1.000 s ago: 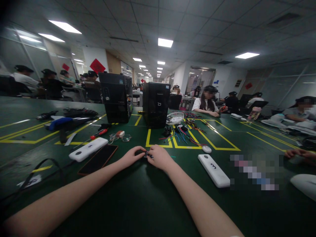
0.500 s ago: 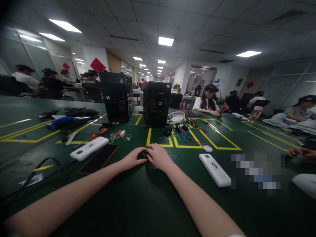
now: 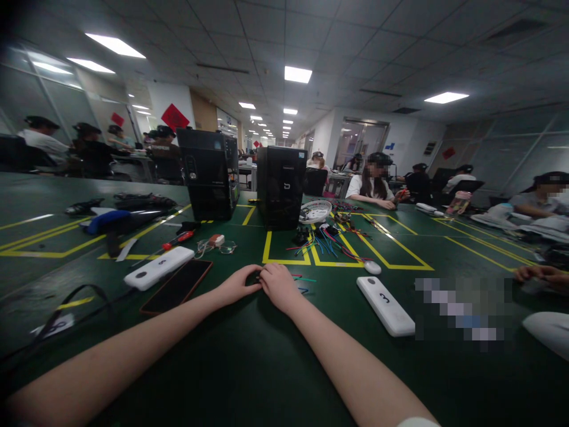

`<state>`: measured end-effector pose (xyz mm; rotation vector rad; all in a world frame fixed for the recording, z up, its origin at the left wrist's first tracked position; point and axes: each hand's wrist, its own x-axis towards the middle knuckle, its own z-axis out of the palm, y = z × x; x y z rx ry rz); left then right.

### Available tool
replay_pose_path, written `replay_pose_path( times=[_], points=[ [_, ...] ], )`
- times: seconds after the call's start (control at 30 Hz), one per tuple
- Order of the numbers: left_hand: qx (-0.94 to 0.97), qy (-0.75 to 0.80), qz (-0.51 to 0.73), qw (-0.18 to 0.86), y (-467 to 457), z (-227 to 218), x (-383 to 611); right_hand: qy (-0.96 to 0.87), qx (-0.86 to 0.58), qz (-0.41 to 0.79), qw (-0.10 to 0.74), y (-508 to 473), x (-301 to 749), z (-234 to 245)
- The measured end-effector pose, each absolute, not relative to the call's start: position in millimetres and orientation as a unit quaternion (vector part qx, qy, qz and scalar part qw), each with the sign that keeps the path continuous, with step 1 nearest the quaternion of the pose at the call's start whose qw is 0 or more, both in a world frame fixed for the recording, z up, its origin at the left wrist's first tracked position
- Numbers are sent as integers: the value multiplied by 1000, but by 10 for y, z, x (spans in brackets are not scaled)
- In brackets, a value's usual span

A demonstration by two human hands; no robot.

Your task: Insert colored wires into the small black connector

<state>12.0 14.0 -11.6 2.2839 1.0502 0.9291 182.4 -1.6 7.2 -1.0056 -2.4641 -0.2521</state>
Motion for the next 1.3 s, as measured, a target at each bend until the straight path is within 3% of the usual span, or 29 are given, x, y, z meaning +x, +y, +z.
replay_pose_path(
  times=[1.3],
  points=[
    [828, 401, 323, 223, 120, -103, 106, -860, -411, -16, 301, -28, 1783, 46]
  ],
)
